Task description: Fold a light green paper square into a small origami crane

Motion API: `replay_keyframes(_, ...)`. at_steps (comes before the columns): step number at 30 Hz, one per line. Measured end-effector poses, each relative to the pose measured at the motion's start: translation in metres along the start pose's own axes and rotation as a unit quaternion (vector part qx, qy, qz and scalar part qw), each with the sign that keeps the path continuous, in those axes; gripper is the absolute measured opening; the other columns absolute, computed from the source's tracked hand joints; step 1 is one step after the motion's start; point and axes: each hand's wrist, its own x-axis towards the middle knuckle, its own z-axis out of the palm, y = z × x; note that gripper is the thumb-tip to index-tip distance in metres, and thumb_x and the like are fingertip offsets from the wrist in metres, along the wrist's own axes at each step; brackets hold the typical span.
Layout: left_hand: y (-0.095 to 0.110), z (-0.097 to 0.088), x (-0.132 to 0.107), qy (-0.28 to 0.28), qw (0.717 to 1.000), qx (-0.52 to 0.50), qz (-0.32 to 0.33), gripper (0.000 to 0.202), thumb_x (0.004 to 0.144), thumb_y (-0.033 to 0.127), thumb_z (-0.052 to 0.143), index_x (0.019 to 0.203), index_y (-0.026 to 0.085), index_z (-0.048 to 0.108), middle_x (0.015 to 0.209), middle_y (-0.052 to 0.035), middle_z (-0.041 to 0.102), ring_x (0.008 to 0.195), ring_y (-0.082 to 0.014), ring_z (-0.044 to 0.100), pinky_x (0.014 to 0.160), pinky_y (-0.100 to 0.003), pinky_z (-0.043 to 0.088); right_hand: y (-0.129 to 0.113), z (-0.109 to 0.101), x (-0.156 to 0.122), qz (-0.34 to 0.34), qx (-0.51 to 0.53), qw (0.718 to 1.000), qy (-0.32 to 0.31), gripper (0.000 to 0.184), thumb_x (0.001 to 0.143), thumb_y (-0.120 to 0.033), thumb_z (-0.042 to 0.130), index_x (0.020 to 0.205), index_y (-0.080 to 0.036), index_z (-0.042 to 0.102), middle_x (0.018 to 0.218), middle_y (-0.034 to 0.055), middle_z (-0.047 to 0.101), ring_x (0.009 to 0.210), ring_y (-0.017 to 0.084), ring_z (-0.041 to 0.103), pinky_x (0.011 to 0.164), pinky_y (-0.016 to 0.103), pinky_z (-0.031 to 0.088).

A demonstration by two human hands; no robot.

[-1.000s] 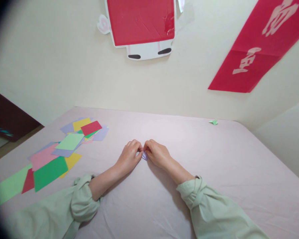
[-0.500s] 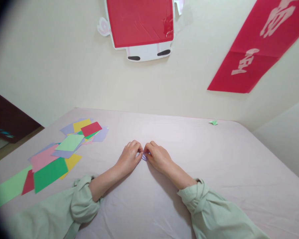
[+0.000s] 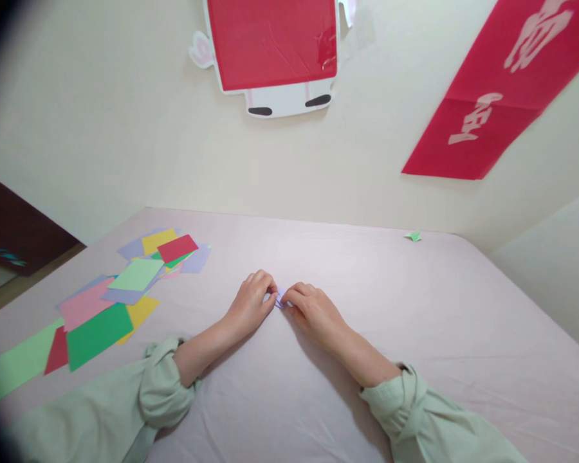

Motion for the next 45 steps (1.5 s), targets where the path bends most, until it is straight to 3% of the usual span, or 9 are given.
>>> replay_keyframes(7,0.001,-0.001,0.0,0.001,1.0,-0.005,-0.005,0.009,0.083,0.012,0.055,0.079,0.02,0.053,0.091,-0.0032,0.057,0.089,-0.0193,0.052,0.08,-0.033,0.043,-0.007,0.007,-0.01,-0.03,-0.108,0.994,0.005,0.028,0.093,-0.01,0.05,0.115,-0.02,0.064,0.115,0.0091,0.067,0.101,0.022,0.06,0.086,0.038,0.049)
replay_keyframes(12,0.003,-0.001,0.0,0.006,1.0,0.002,-0.005,0.009,0.084,0.011,0.053,0.081,0.02,0.053,0.092,-0.0034,0.057,0.09,-0.0195,0.052,0.082,-0.035,0.043,-0.018,0.012,-0.018,-0.033,-0.204,0.978,-0.015,0.037,0.09,-0.008,0.051,0.125,-0.017,0.058,0.127,0.0135,0.061,0.103,0.027,0.059,0.083,0.041,0.05)
replay_keyframes(22,0.004,-0.013,-0.017,0.015,0.999,0.01,0.027,0.009,0.089,0.015,0.052,0.094,0.021,0.055,0.099,-0.0037,0.058,0.096,-0.02,0.054,0.086,-0.036,0.045,-0.02,0.012,-0.019,-0.026,-0.233,0.972,-0.018,0.039,0.091,-0.009,0.05,0.128,-0.019,0.056,0.128,0.0123,0.061,0.103,0.026,0.058,0.083,0.041,0.049)
replay_keyframes(28,0.015,-0.011,-0.031,-0.046,0.996,0.042,0.068,0.017,0.091,0.014,0.048,0.104,0.02,0.056,0.106,-0.006,0.06,0.102,-0.0213,0.055,0.09,-0.038,0.047,-0.018,0.01,-0.016,-0.01,-0.185,0.983,-0.019,0.038,0.092,-0.009,0.05,0.127,-0.018,0.057,0.128,0.0115,0.062,0.107,0.026,0.058,0.087,0.041,0.048)
replay_keyframes(33,0.014,-0.009,-0.044,-0.045,0.996,0.032,0.07,0.033,0.089,0.016,0.052,0.122,0.023,0.051,0.124,-0.0086,0.058,0.116,-0.024,0.053,0.1,-0.044,0.045,-0.006,0.006,-0.006,0.024,-0.07,0.997,-0.001,0.038,0.088,-0.003,0.045,0.119,-0.02,0.061,0.113,0.0087,0.067,0.103,0.021,0.059,0.088,0.035,0.047)
replay_keyframes(37,0.016,-0.01,-0.046,-0.055,0.995,0.044,0.067,0.033,0.088,0.018,0.055,0.12,0.022,0.053,0.126,-0.0095,0.058,0.117,-0.0258,0.053,0.1,-0.045,0.044,0.002,0.005,0.01,0.074,0.021,0.997,0.017,0.031,0.09,-0.006,0.044,0.108,-0.021,0.064,0.101,0.0045,0.065,0.092,0.015,0.061,0.081,0.027,0.045)
replay_keyframes(45,0.009,-0.012,-0.035,-0.04,0.998,-0.026,0.05,0.019,0.088,0.016,0.054,0.105,0.023,0.056,0.111,-0.0051,0.061,0.106,-0.022,0.055,0.094,-0.04,0.045,0.011,0.006,0.032,0.126,0.045,0.991,0.005,0.016,0.085,-0.012,0.052,0.09,-0.021,0.065,0.089,0.0005,0.063,0.08,0.013,0.057,0.071,0.024,0.039)
